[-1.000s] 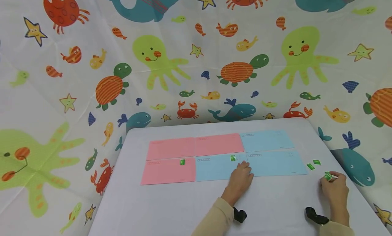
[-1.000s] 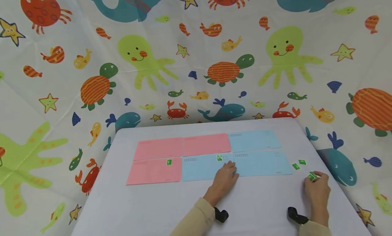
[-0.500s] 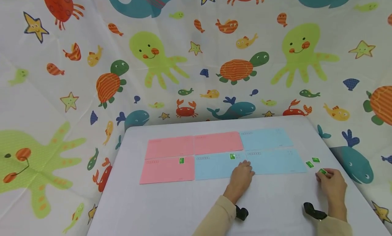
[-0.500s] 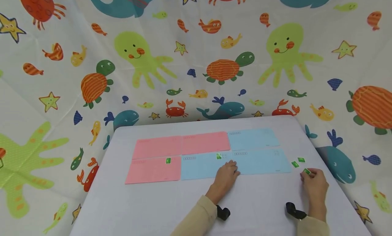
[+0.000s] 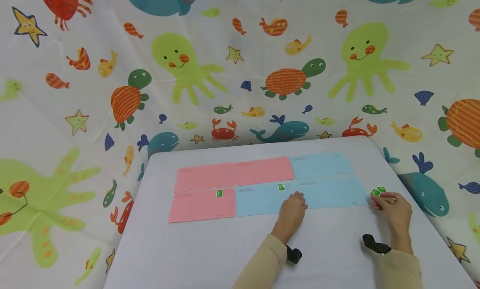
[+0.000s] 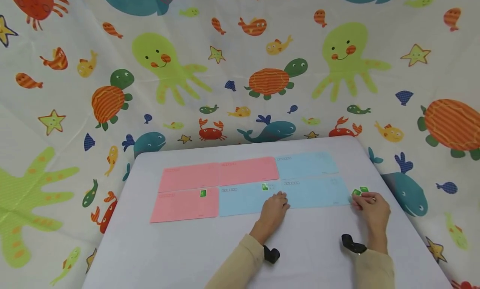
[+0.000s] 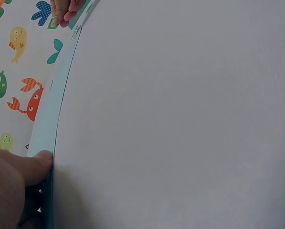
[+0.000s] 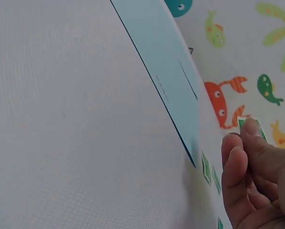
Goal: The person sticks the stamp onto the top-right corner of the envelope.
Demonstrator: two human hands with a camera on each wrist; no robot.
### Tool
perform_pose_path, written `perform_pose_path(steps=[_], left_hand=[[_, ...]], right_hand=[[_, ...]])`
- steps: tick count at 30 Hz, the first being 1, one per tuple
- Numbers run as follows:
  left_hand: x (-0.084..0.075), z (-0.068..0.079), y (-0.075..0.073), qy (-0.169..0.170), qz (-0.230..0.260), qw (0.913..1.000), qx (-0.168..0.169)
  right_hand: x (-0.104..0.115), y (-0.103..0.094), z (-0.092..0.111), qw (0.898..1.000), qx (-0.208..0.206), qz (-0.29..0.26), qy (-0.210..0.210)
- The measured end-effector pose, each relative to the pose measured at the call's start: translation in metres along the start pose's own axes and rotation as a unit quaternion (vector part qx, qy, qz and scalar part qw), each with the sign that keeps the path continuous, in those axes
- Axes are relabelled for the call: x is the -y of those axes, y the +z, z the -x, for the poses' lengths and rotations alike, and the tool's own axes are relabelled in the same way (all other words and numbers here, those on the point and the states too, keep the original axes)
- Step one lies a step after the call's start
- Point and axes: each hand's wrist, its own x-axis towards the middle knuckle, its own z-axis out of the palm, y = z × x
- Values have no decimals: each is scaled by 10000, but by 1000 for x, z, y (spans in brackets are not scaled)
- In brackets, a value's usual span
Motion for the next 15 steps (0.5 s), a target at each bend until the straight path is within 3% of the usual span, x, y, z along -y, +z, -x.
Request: perform_pose_path(steps=[9, 15], left_hand=[[0, -1, 2, -38, 197, 9998, -42], [0, -1, 1, -120, 313, 9994, -47]], right_hand=[[3, 9, 1, 9959, 438, -519, -604], [11, 12, -2, 9975, 519, 89, -480]])
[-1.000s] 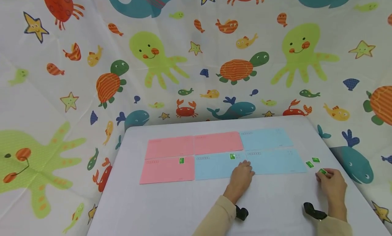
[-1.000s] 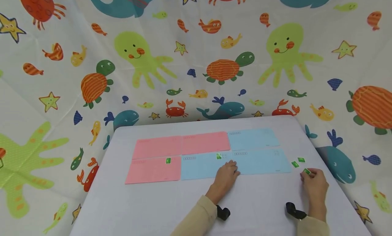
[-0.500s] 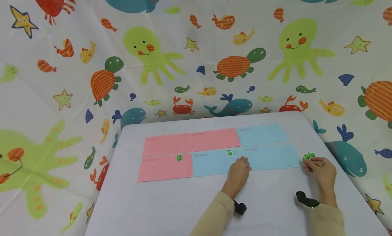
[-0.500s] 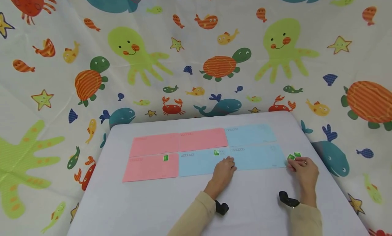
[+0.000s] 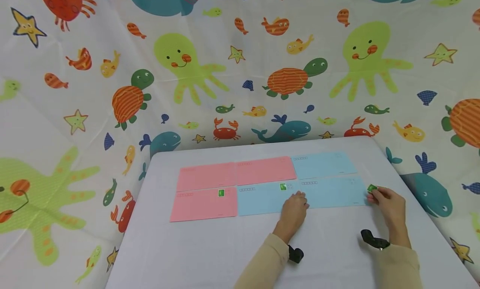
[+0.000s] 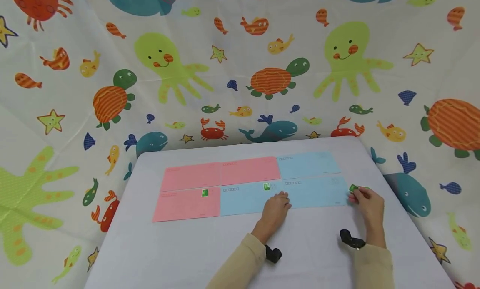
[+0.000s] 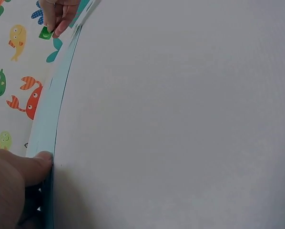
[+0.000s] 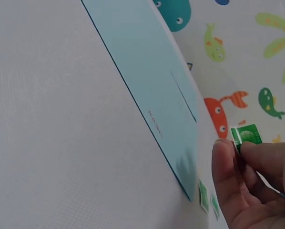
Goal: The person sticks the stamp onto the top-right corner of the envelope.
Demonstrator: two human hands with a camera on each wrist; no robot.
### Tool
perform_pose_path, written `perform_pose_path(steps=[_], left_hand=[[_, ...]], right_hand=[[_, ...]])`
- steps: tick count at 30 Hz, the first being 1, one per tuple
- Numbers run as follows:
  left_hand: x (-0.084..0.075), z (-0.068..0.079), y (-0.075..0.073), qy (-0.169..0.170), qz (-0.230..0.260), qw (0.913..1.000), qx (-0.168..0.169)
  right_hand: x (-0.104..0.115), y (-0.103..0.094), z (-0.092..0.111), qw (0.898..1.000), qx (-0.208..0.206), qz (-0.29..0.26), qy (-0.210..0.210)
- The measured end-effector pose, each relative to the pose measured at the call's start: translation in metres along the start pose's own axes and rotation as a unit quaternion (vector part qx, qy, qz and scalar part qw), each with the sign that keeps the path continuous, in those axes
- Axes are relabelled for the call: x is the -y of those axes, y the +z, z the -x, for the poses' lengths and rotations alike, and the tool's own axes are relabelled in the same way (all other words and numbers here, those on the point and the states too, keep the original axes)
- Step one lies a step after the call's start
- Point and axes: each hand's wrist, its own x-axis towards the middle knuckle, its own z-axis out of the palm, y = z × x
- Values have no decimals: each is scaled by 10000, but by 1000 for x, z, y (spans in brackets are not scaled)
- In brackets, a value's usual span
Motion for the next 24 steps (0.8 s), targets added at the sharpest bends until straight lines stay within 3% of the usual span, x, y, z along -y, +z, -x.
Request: perform_pose_path(steps=[13, 24], left_hand=[[1, 2, 2, -96, 149, 9998, 44], [2, 0, 1, -195, 230, 9994, 155]], right_hand=[[18, 15, -19, 10000, 69, 13, 6], [25, 24, -28, 9984, 161, 550, -18]])
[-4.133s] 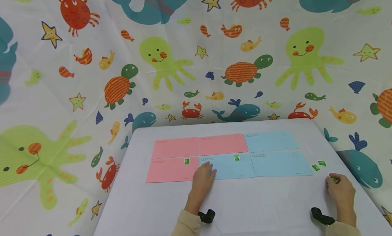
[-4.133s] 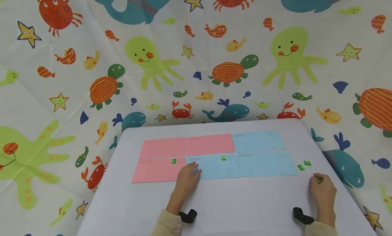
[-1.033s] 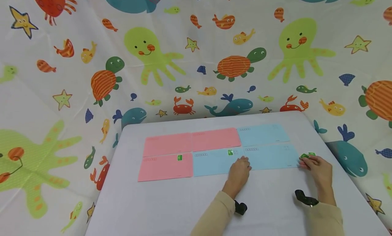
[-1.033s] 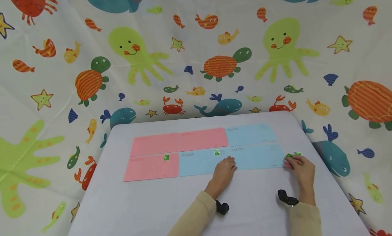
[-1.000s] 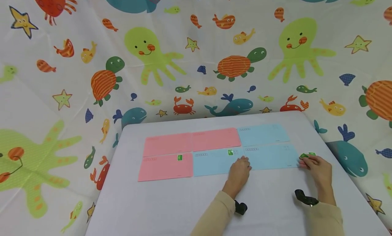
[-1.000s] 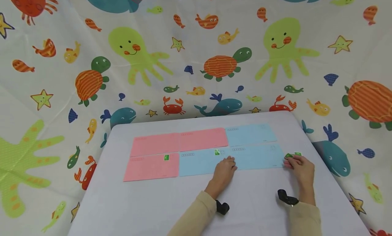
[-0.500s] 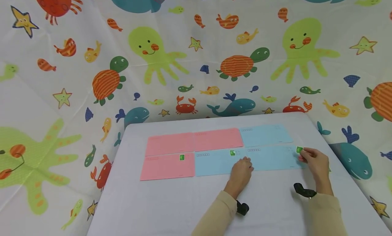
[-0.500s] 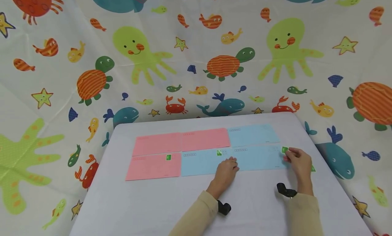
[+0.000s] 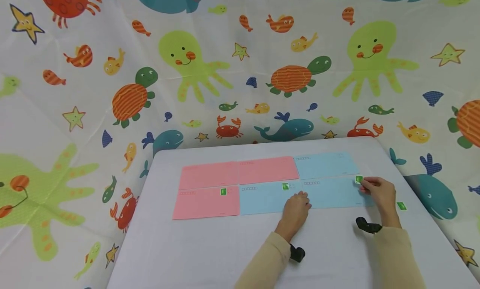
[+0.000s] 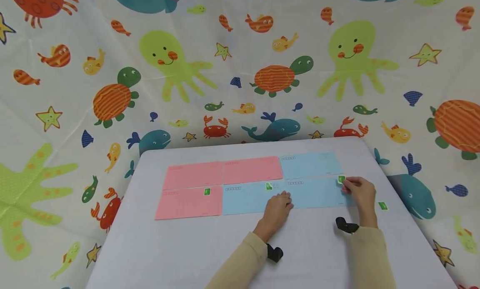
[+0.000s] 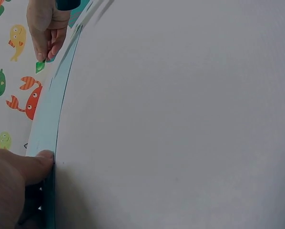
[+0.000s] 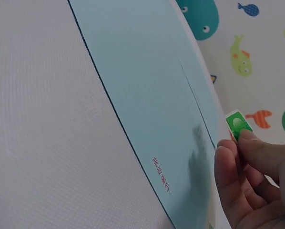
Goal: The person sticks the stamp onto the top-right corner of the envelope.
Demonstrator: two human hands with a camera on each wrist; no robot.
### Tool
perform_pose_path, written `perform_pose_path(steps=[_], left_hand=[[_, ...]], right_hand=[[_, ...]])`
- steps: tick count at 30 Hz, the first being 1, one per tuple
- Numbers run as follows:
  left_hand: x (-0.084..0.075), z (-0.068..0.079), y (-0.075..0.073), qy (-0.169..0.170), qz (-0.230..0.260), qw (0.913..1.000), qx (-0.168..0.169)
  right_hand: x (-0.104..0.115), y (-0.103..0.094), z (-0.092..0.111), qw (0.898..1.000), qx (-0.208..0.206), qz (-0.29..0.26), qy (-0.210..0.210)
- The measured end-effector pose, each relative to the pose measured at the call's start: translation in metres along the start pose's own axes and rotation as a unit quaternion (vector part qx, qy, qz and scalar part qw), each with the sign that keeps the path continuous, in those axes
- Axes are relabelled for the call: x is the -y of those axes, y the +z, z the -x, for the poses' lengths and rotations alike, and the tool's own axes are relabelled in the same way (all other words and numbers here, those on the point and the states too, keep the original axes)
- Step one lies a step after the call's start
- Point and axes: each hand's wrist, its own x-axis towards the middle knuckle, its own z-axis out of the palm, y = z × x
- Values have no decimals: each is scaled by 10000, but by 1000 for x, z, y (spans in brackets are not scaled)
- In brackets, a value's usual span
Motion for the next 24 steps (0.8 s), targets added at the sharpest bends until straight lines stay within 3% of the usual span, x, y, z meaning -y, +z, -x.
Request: perform_pose_path(steps=[13, 24], left_hand=[[1, -1, 0, 72, -89, 9999, -43], [0, -1, -3, 36, -38, 10000, 28]], right_hand=[[7, 11, -11, 9986, 151, 503, -25], [0, 17, -11, 9913, 337, 1177, -486]])
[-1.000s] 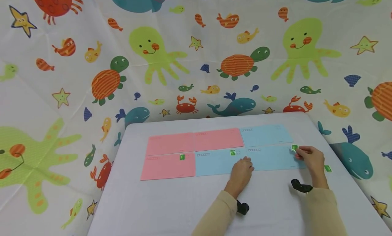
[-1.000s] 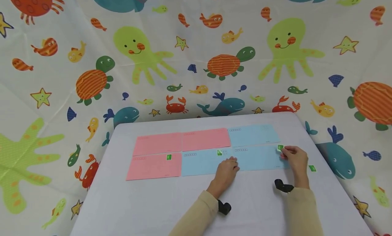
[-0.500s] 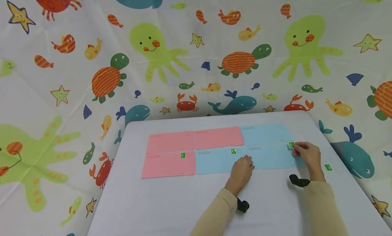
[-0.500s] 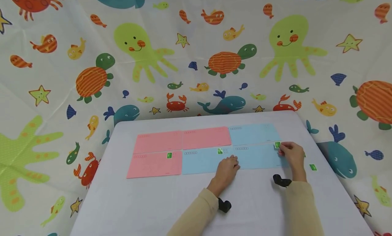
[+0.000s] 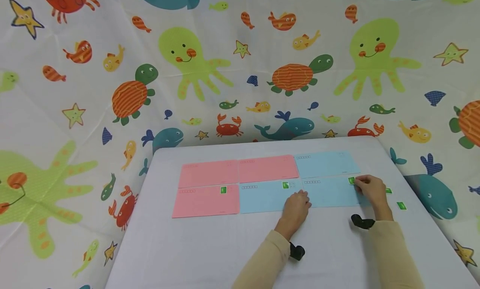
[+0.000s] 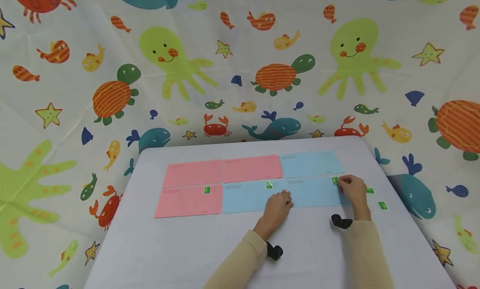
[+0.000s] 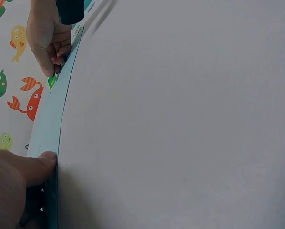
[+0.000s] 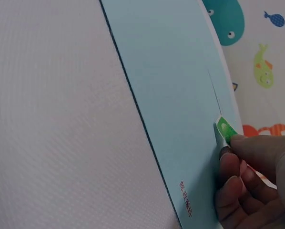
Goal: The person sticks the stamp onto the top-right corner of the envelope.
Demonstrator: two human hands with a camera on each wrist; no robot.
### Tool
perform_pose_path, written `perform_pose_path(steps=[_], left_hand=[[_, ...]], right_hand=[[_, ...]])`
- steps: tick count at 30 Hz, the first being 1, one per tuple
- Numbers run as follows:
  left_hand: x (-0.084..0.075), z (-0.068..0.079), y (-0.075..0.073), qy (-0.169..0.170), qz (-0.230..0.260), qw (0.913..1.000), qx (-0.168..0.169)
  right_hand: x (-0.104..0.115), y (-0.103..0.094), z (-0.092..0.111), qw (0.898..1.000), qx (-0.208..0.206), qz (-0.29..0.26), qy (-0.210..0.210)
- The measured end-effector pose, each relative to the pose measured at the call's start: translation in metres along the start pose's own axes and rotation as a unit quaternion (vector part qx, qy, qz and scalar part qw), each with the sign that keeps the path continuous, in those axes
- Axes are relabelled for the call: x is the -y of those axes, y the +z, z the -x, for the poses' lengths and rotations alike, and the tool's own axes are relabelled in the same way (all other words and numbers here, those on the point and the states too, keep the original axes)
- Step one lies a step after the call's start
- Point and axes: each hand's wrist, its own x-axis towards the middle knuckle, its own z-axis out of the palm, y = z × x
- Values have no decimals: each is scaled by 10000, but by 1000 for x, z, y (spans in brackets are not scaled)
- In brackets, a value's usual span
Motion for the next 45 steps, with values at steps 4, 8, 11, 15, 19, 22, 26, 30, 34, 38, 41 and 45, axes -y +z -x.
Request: perform_pose_path(steps=[4, 8, 11, 15, 19, 22, 26, 30, 34, 38, 41, 45], left_hand=[[0, 1, 0, -39, -25, 10000, 43], [0, 0, 1, -83, -2, 10000, 48], [-1, -1, 1, -104, 2, 9999, 82], [-2, -2, 1, -107, 59, 9999, 114], [-3, -2, 1, -128, 86, 9997, 168], [-3, -2, 0, -119, 58, 9997, 194], [-2, -2, 0, -86, 23, 9998, 169], [-2, -2, 0, -91, 3, 9999, 131], [-1, -2, 0, -75, -39, 9999, 101], [-1, -2, 0, -111, -66, 9998, 145], [-1, -2, 0, -156, -70, 9997, 196], [-2, -2, 0, -173, -102, 9996, 205]], right_hand=[[1, 2, 0, 9999, -13, 114, -69], [3, 2, 1, 9997, -10, 219, -106], [4, 1, 2, 9993, -11, 351, -153], [4, 1, 3, 9988, -13, 470, -97], [2, 1, 3, 9989, 4, 463, 16], [2, 1, 2, 9990, -14, 451, -25], [3, 2, 1, 9987, -34, 495, -148], [4, 3, 0, 9982, -35, 560, -200], [6, 2, 1, 9981, 4, 576, -213], [7, 3, 1, 9978, 14, 621, -216], [6, 4, 0, 9977, 23, 636, -231], [5, 3, -1, 9978, 67, 608, -273]])
